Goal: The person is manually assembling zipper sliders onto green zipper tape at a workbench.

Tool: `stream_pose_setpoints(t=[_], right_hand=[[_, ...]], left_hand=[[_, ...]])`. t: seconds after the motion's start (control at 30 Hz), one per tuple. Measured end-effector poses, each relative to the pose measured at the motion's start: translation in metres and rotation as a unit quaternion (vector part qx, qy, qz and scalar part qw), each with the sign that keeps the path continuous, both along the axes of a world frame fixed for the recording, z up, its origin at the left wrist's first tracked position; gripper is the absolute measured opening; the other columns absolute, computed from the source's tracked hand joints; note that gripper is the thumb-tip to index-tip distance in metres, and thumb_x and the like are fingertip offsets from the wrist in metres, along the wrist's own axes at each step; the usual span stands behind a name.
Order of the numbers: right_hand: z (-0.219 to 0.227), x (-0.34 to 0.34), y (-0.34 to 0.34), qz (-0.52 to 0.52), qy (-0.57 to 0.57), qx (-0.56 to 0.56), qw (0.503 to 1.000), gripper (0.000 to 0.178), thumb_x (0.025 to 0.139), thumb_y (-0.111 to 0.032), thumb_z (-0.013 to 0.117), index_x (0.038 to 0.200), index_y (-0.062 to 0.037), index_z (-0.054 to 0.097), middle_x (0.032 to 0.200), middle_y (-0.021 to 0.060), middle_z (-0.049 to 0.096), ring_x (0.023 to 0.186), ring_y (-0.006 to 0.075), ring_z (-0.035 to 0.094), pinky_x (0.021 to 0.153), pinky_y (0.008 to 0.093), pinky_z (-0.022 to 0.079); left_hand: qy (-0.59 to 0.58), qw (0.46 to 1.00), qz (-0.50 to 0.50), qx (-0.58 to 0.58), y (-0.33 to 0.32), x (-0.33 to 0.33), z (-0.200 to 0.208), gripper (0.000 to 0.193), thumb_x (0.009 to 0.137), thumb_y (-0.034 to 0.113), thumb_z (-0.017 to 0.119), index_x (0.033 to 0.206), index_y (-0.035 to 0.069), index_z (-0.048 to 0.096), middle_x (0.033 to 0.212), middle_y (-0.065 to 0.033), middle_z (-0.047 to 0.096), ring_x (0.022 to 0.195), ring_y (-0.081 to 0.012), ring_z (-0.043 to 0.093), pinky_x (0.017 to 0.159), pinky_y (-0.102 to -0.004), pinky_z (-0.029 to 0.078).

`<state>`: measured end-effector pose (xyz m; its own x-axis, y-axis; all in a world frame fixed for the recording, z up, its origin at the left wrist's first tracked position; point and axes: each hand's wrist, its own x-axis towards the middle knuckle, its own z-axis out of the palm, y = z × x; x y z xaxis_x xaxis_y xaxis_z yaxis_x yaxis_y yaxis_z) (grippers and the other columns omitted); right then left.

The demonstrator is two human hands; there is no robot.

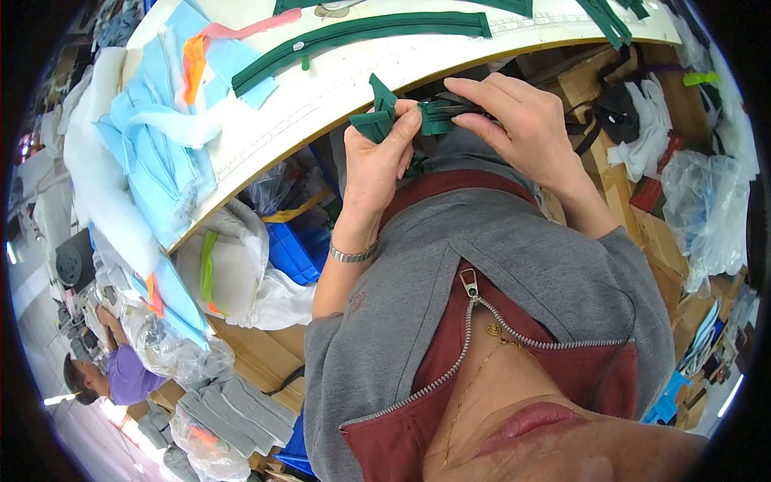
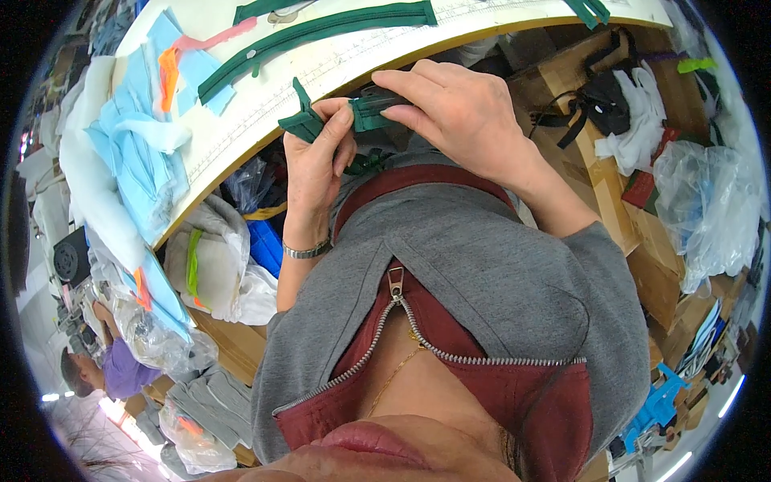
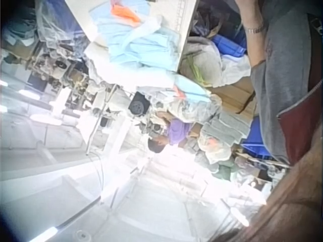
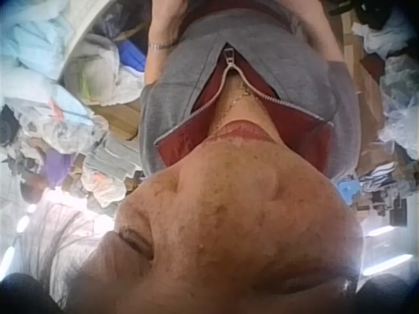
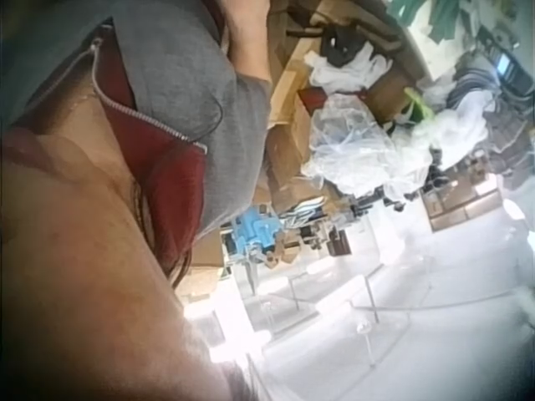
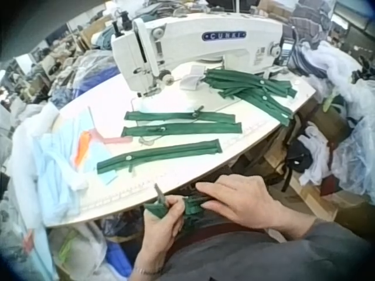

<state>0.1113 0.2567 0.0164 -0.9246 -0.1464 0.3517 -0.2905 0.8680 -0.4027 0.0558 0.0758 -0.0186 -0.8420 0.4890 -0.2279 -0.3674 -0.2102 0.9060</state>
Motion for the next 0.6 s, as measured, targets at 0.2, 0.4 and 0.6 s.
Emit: stream_pose_setpoints(t=[0.2, 0.4, 0.6], right_hand=[[-0.0041, -0.0027, 0.0026, 0.028, 0.036, -0.006, 0.999, 0.026, 0.072, -0.016, 0.068, 0.093, -0.0035, 0.059, 0.073, 0.0072, 0.058, 0.064, 0.0213, 0.058, 0.054, 0.0283, 0.045], [-0.0029, -0.0036, 0.0016, 0.050, 0.030, 0.013, 0.998, 0.023, 0.073, -0.016, 0.067, 0.090, -0.0042, 0.060, 0.074, 0.0062, 0.059, 0.064, 0.0201, 0.059, 0.054, 0.0281, 0.046], [-0.0073, -0.0051, 0.0024, 0.057, 0.054, 0.031, 0.996, 0.017, 0.075, -0.021, 0.064, 0.085, -0.0090, 0.056, 0.070, 0.0028, 0.055, 0.063, 0.0163, 0.058, 0.051, 0.0277, 0.044]], left_hand=[[0.042, 0.998, -0.014, -0.048, -0.0008, 0.0005, 0.0001, 0.018, 0.085, 0.019, 0.060, 0.089, 0.001, 0.061, 0.057, 0.0052, 0.049, 0.043, -0.0003, 0.037, 0.038, -0.0162, 0.027], [0.058, 0.995, -0.017, -0.075, -0.0027, 0.0009, 0.0009, 0.019, 0.085, 0.020, 0.059, 0.087, 0.001, 0.062, 0.058, 0.0046, 0.051, 0.046, -0.0005, 0.039, 0.041, -0.0165, 0.029], [0.141, 0.973, -0.042, -0.178, -0.0047, -0.0025, 0.0081, 0.021, 0.083, 0.020, 0.060, 0.082, -0.001, 0.061, 0.062, 0.0001, 0.054, 0.059, -0.0062, 0.048, 0.054, -0.0217, 0.039]])
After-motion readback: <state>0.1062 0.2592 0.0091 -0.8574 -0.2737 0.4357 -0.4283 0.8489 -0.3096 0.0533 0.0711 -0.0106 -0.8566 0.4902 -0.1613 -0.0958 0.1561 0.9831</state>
